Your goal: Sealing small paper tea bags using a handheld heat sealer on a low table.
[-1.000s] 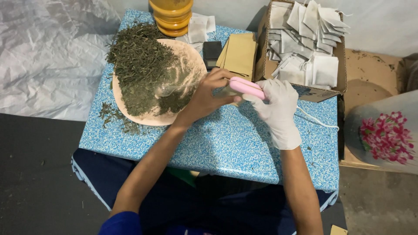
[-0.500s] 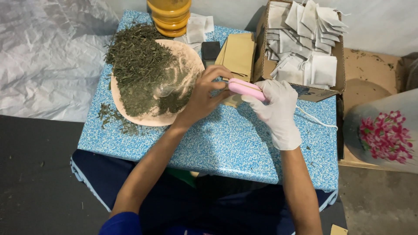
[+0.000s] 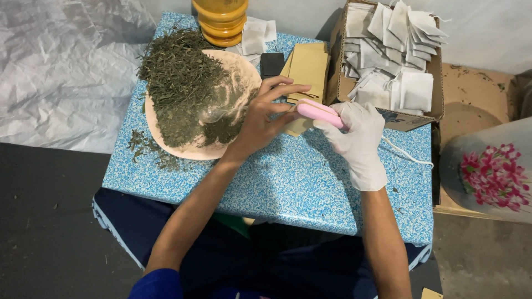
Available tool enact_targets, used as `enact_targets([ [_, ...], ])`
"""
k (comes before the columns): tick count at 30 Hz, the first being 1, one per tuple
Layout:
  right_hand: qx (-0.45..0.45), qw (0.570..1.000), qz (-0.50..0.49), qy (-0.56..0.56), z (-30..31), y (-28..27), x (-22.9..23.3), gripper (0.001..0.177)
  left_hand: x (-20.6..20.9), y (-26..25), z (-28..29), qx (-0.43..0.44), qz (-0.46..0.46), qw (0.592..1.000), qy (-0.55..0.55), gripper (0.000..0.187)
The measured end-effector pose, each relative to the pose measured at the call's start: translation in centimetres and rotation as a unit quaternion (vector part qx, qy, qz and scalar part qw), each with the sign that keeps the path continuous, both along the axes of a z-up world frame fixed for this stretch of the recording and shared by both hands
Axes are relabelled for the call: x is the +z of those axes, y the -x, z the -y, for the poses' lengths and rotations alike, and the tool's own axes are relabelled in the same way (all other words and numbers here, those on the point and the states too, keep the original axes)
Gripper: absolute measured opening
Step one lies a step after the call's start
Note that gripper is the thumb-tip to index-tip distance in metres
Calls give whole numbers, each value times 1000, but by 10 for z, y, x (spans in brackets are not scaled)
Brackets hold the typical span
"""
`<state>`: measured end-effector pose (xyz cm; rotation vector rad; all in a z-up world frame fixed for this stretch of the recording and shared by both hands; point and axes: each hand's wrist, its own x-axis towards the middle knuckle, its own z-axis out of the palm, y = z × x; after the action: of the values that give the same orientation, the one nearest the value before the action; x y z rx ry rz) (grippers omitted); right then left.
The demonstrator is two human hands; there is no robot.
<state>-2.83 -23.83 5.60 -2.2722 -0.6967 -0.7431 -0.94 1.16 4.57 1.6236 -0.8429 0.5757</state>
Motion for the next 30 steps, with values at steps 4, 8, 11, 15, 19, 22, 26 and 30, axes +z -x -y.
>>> enact_targets([
  [4,1,1000,-1,-7,-1,-1,-2,46,2,3,0,-1,-7,1000,10,20],
  [8,2,1000,-8,-19,-1,1,0,46,0,2,0,5,-17,1000,15,24],
  [11,-4,1000,-10,-19,-1,1,-1,45,-4,1,0,7,-24,1000,14,26],
  [15,-11,1000,-5,-17,-3,2,1,46,-13,-5,1,7,-29,999,11,32],
  [19,-15,1000,-8,-21,-2,1,-2,44,-12,-5,0,16,-30,999,14,27],
  [22,-15,999,-19,-29,0,-1,-6,42,-17,-9,-1,19,-33,999,3,21],
  [26,-23,999,-19,-21,6,-6,-15,41,-15,-9,-2,33,-31,999,3,24],
  [30,-25,999,-29,-31,6,-4,-12,41,-14,-10,-4,34,-29,999,6,22],
])
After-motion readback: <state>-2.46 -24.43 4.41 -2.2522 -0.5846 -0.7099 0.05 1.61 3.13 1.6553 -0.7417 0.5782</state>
